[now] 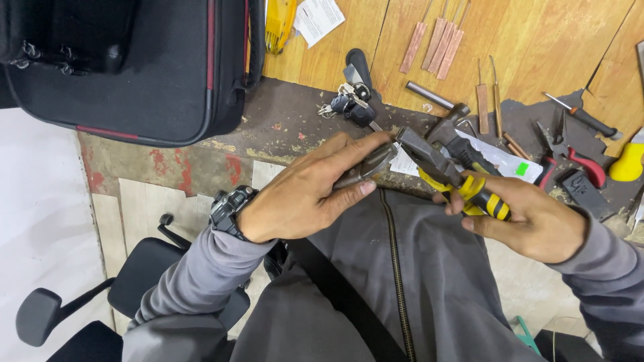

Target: A person in a locksmith workshop is meticulously shaping small copper strips by bending them with pliers and hammering them flat on a metal block.

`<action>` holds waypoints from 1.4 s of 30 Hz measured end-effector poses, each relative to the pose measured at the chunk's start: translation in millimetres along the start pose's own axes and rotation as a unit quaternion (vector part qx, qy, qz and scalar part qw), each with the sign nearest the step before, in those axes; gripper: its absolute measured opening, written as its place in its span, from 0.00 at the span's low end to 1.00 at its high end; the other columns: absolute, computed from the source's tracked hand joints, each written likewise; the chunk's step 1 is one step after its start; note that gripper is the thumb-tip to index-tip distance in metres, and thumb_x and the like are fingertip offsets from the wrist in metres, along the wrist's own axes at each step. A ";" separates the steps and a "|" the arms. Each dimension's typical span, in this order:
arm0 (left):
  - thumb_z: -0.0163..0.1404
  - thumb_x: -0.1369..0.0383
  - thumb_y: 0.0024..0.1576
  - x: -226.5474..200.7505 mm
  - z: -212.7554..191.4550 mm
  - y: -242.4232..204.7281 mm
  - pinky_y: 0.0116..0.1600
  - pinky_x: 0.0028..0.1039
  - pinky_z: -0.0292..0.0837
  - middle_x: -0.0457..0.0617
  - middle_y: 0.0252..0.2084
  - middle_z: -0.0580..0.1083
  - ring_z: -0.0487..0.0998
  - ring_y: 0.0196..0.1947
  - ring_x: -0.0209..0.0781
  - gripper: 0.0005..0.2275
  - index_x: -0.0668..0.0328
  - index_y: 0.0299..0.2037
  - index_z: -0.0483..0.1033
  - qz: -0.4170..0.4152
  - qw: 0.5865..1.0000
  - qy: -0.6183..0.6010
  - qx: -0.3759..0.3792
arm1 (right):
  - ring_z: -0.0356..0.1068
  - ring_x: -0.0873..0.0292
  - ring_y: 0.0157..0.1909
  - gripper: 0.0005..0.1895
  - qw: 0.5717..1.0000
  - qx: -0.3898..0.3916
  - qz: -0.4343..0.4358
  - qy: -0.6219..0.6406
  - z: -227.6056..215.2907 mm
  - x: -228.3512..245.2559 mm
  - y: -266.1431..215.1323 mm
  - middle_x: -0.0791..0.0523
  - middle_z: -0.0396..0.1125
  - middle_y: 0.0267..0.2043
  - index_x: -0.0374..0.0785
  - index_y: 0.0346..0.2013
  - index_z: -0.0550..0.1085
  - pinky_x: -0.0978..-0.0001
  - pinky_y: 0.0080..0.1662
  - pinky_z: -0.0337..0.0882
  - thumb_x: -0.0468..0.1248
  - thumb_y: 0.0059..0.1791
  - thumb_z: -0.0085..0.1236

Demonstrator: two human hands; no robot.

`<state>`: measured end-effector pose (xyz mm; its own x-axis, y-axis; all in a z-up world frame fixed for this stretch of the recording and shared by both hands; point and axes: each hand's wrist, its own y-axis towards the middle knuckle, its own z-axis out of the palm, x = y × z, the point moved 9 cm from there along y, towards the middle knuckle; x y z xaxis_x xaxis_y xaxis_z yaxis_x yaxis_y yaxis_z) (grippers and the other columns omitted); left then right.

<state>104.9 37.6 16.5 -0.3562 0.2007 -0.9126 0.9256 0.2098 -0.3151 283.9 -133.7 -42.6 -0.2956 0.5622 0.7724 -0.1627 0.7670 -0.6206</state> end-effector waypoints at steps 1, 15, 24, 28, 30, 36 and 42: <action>0.40 0.57 0.68 0.3 0.2 -0.2 0.43 0.32 0.68 0.47 0.39 0.62 0.70 0.38 0.42 0.26 0.50 0.76 0.52 0.000 1.000 -0.001 0.001 | 0.83 0.62 0.50 0.08 1.000 0.000 0.001 0.001 0.3 2.0 -0.1 0.59 0.83 0.45 0.44 0.40 0.78 0.68 0.52 0.77 0.35 0.46 0.61; 0.51 0.66 0.66 10.9 1.8 -5.0 0.25 0.35 0.69 0.49 0.48 0.65 0.66 0.27 0.41 0.27 0.48 0.74 0.54 0.069 0.990 0.122 0.013 | 0.78 0.67 0.26 0.23 0.999 0.028 0.029 -0.017 14.7 12.7 -3.9 0.69 0.83 0.45 0.48 0.55 0.75 0.75 0.41 0.79 0.48 0.46 0.59; 0.47 0.64 0.67 16.0 6.8 -8.7 0.19 0.36 0.67 0.51 0.47 0.63 0.64 0.21 0.44 0.23 0.44 0.73 0.56 0.098 0.979 0.177 0.010 | 0.79 0.65 0.32 0.16 1.000 0.005 0.029 0.009 34.3 -3.3 -4.2 0.64 0.81 0.34 0.42 0.46 0.78 0.72 0.40 0.79 0.45 0.46 0.62; 0.47 0.71 0.61 14.4 7.2 -9.8 0.19 0.35 0.61 0.51 0.45 0.61 0.61 0.22 0.44 0.29 0.45 0.74 0.56 0.105 0.976 0.189 0.014 | 0.81 0.63 0.32 0.19 0.999 -0.016 0.036 -0.021 34.5 -8.4 -7.1 0.62 0.82 0.35 0.41 0.47 0.77 0.69 0.40 0.79 0.45 0.45 0.63; 0.49 0.69 0.64 16.9 9.2 -9.2 0.15 0.34 0.58 0.51 0.47 0.62 0.60 0.18 0.43 0.27 0.43 0.73 0.56 0.107 0.977 0.182 0.017 | 0.79 0.62 0.32 0.15 0.999 -0.017 0.030 -0.005 36.3 -9.6 -8.1 0.61 0.81 0.35 0.41 0.45 0.77 0.69 0.39 0.77 0.42 0.46 0.61; 0.45 0.75 0.57 22.6 17.9 -6.8 0.21 0.37 0.64 0.54 0.49 0.65 0.64 0.21 0.47 0.30 0.49 0.73 0.57 0.119 0.982 0.141 0.037 | 0.64 0.61 0.25 0.05 0.993 0.064 -0.048 0.081 43.5 23.8 -1.7 0.60 0.68 0.28 0.43 0.30 0.74 0.68 0.33 0.67 0.31 0.44 0.51; 0.45 0.67 0.67 35.6 25.3 -8.0 0.19 0.31 0.66 0.52 0.48 0.65 0.65 0.23 0.41 0.23 0.49 0.73 0.57 0.139 0.980 0.141 0.009 | 0.67 0.63 0.31 0.06 0.983 0.111 -0.028 0.146 53.8 15.8 -3.0 0.60 0.69 0.32 0.41 0.36 0.74 0.70 0.38 0.70 0.33 0.47 0.49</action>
<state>88.0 18.9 -20.0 -0.1079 0.5044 -0.8567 0.9932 0.0928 -0.0704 229.1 -143.8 -35.8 -0.0031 0.6113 0.7914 -0.3816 0.7308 -0.5660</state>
